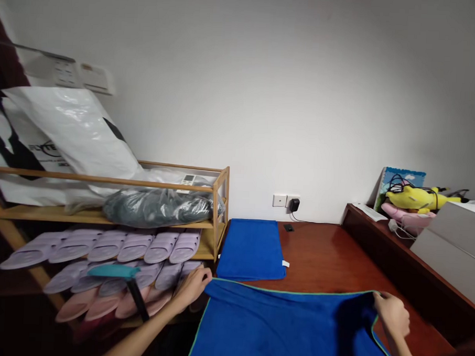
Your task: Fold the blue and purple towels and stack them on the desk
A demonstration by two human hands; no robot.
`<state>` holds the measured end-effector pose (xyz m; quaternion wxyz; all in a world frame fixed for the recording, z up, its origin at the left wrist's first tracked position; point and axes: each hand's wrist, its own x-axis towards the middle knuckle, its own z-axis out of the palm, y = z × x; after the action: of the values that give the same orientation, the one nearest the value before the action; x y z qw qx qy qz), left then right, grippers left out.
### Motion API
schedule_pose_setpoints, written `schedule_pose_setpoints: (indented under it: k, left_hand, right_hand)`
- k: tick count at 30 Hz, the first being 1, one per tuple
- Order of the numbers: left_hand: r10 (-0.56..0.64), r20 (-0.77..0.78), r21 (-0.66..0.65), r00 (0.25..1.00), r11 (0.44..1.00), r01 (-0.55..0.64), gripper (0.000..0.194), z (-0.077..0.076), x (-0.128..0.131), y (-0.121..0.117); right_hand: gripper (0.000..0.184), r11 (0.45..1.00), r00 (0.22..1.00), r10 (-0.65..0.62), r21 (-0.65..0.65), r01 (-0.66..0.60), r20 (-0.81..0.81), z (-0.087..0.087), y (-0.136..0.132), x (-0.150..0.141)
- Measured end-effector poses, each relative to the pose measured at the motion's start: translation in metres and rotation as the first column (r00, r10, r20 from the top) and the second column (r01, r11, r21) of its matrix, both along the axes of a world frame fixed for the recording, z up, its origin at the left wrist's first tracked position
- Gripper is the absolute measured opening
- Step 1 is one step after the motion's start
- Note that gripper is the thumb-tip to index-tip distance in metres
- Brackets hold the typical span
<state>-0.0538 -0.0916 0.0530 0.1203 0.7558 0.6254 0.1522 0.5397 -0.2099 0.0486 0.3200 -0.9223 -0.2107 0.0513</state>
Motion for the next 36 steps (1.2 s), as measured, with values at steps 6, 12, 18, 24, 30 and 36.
schedule_pose_setpoints:
  k: [6,12,18,24,30,36]
  left_hand:
    - [0.112,-0.03,-0.037,0.993,0.993,-0.113,0.021,0.014,0.004,0.013]
    - [0.227,0.118,-0.155,0.967,0.966,-0.208,0.021,0.01,0.016,0.04]
    - [0.289,0.309,-0.226,0.906,0.948,-0.226,0.019,-0.001,0.028,0.06]
    - [0.332,0.399,-0.216,0.855,0.94,-0.264,0.018,-0.005,0.037,0.078]
    - [0.357,0.419,-0.218,0.835,0.932,-0.289,0.019,-0.001,0.049,0.089]
    - [0.378,0.39,-0.22,0.84,0.924,-0.314,0.019,0.008,0.049,0.094]
  right_hand:
    - [0.048,0.989,0.988,-0.02,0.143,0.042,-0.152,-0.013,0.027,-0.009]
    - [0.051,0.968,0.983,0.053,0.25,-0.007,-0.176,-0.012,0.058,-0.008]
    - [0.053,0.916,0.961,0.248,0.352,-0.192,-0.122,-0.017,0.084,-0.008]
    - [0.063,0.885,0.945,0.317,0.382,-0.265,-0.078,-0.025,0.106,-0.007]
    - [0.066,0.879,0.941,0.333,0.381,-0.286,-0.061,-0.024,0.122,-0.004]
    - [0.069,0.868,0.928,0.369,0.381,-0.32,-0.06,-0.017,0.133,-0.004]
